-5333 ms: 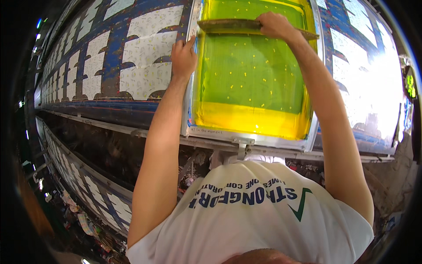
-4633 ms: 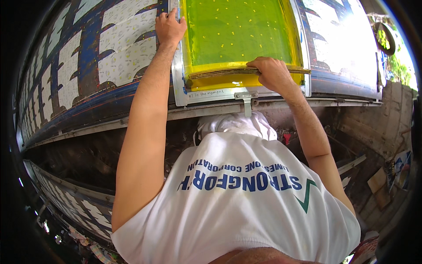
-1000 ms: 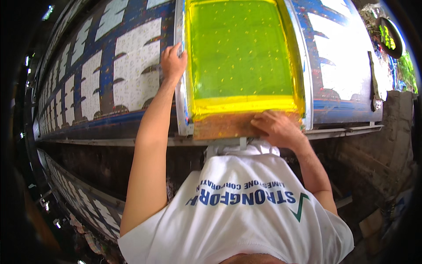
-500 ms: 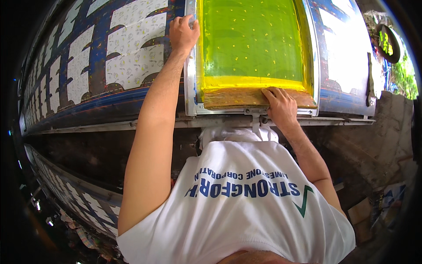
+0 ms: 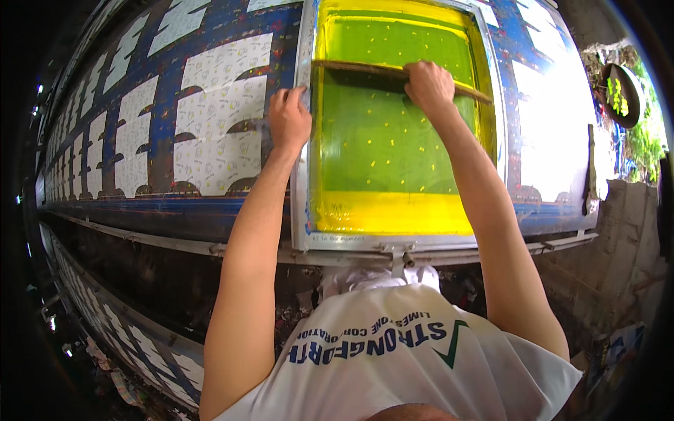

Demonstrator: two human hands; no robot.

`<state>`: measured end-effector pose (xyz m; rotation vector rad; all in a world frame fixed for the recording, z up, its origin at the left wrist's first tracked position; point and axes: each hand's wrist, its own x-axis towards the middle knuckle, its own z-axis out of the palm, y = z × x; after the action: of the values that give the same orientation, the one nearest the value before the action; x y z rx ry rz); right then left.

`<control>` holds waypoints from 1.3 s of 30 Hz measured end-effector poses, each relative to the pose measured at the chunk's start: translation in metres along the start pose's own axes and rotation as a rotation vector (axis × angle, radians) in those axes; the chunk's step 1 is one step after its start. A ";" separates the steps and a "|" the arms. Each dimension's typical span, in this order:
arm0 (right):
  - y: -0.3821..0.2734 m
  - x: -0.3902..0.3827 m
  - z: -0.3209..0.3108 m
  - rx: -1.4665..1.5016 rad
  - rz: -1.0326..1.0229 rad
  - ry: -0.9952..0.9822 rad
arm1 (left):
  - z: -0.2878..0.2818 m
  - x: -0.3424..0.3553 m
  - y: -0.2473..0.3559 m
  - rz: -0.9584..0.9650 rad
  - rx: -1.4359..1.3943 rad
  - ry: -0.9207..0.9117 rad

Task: The person repeatedly uses a squeegee to pull green ink across a screen printing frame, spreading the ink evenly over the mesh. The person holds the frame with both hands and moves the squeegee in consistent strokes.

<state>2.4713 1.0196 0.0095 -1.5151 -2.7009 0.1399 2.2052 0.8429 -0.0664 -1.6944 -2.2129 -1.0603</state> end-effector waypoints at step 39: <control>0.012 -0.089 -0.015 -0.002 -0.230 -0.256 | -0.005 -0.001 0.002 0.061 0.205 -0.100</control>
<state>2.5290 0.9504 0.0240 -1.2512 -3.0489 0.3442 2.2066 0.8391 -0.0626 -1.7465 -2.2248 -0.7210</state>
